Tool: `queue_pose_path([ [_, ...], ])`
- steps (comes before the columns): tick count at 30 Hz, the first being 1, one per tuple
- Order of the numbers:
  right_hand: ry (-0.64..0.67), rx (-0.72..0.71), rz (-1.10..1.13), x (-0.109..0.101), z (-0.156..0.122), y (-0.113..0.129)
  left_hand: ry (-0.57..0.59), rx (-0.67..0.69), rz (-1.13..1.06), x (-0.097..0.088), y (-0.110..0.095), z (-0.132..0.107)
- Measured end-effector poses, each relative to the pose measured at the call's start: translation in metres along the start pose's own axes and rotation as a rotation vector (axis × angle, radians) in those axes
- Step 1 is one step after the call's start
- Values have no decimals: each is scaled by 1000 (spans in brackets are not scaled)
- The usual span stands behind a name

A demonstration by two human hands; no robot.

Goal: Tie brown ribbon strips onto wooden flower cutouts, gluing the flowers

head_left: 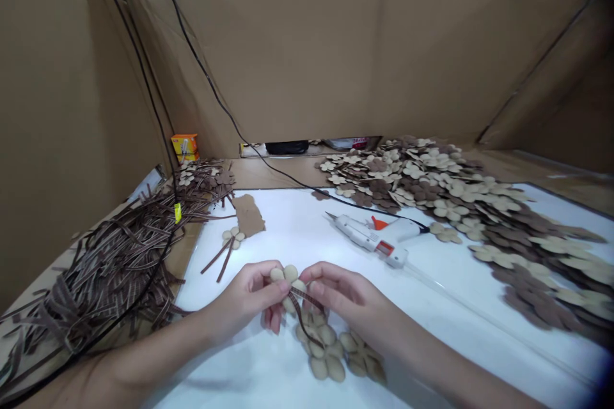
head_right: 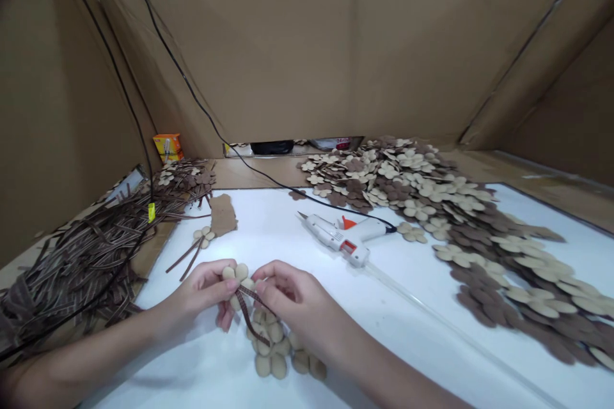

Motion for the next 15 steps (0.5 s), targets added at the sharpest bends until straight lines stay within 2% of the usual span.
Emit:
queue_pose_path([
  [7,21,6,-22,5,-1,-3,27,-4,40,4,1,-1],
  [15,-65,-49,-190,-2,-2,3,7,-11,75,3,2,-1],
])
Point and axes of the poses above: each hand's wrist, its own z-axis towards the middle knuckle, its own x-axis out of the palm, y = z × x, the point moved 7 cm from there along z, towards the middle knuckle, and after that the axes turned 4 degrees about x, right-handed, at the moved point
